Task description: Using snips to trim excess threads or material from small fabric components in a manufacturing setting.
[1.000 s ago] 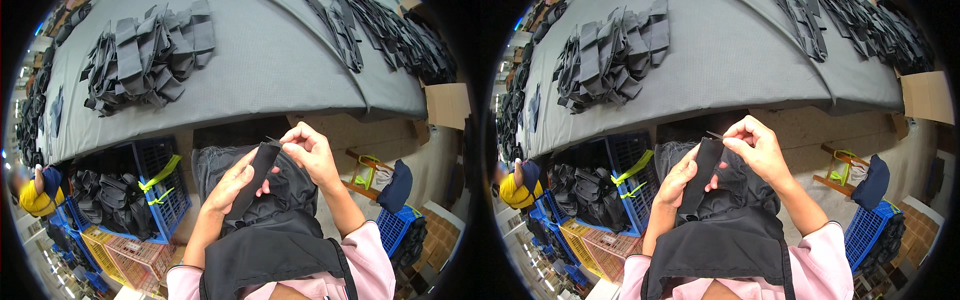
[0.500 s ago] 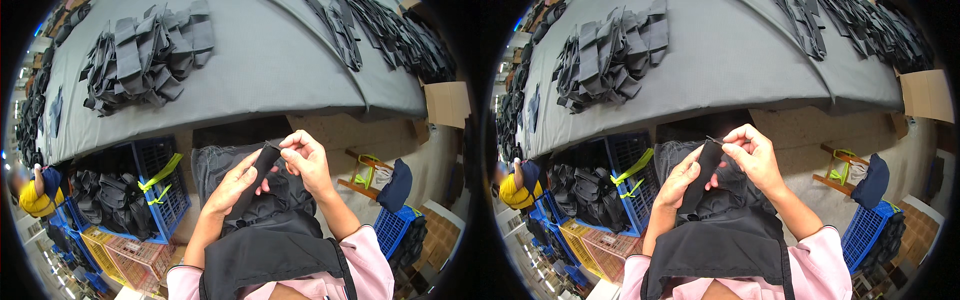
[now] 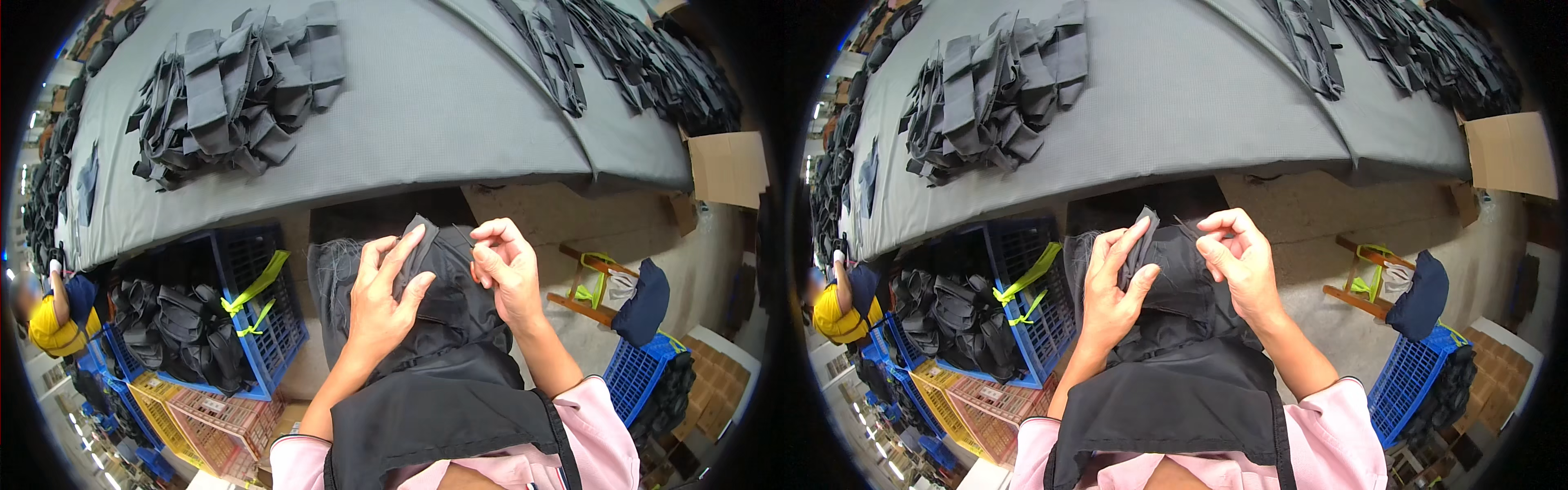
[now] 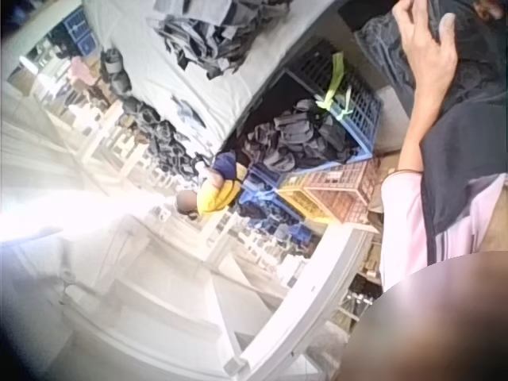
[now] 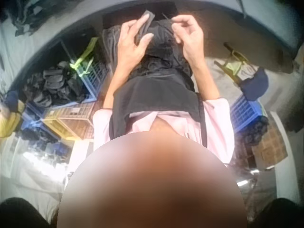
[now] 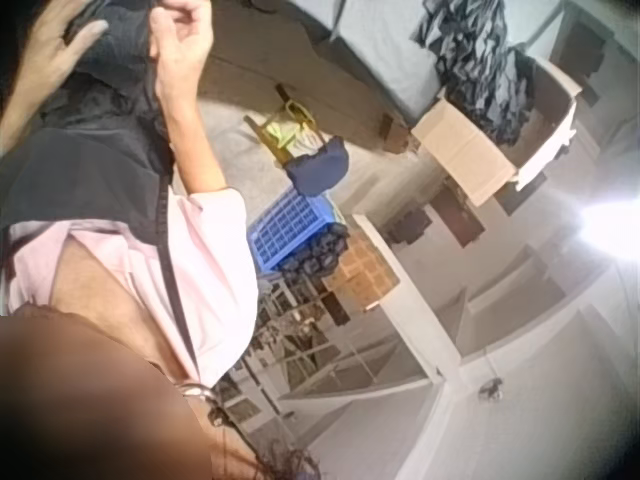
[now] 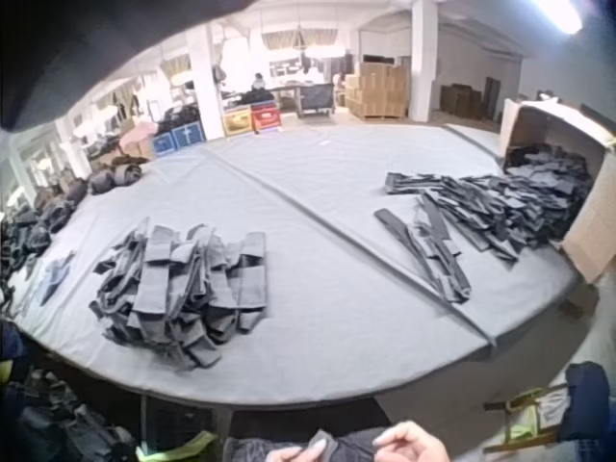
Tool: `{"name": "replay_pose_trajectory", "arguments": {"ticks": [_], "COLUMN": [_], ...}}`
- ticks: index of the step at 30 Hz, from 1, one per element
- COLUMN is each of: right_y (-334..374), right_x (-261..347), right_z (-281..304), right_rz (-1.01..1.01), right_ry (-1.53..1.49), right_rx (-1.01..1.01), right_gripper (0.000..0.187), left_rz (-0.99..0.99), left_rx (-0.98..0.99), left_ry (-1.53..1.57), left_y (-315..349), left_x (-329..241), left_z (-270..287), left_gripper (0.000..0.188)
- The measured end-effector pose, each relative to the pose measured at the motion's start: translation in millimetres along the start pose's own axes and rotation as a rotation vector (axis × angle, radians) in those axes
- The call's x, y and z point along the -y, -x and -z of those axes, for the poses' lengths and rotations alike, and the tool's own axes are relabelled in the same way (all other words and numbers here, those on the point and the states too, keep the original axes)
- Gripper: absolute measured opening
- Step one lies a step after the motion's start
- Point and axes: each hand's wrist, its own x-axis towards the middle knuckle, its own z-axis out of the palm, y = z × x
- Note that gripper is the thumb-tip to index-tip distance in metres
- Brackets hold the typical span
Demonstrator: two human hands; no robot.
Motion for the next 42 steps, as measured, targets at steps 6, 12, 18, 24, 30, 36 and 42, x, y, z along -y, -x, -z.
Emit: {"name": "replay_pose_trajectory", "arguments": {"ticks": [6,12,18,24,30,36,42], "right_y": [-13.2,-33.1,-37.0,-25.7,-6.8,-15.8,-12.4], "right_x": [10.0,26.0,8.6,-2.2,-1.3,-5.4,-6.7], "right_z": [-25.1,-20.8,-28.5,-27.5,-5.6,-8.0,-4.1], "right_rz": [0.003,-0.155,-0.228,0.113,0.723,0.883,0.924], "right_ry": [-0.068,-0.096,-0.102,0.293,1.075,1.197,1.242], "right_rx": [0.003,-0.057,0.078,-0.077,0.020,0.033,0.082], "right_gripper": [0.025,0.010,0.009,0.019,0.031,0.034,0.032], "left_rz": [-0.029,0.088,0.417,0.564,0.574,0.569,0.590], "left_rx": [-0.087,0.254,0.477,0.200,0.201,0.232,0.279], "left_ry": [-0.111,0.822,1.170,0.976,1.018,1.013,1.083], "left_y": [-10.5,-19.1,-5.0,-8.1,-6.0,-4.9,-4.5], "left_x": [-8.7,-21.7,15.7,11.2,9.6,7.6,6.7], "left_z": [-20.3,-5.9,4.6,-3.9,-1.2,-1.6,1.3], "left_gripper": [0.058,0.105,0.079,0.038,0.036,0.035,0.035]}}
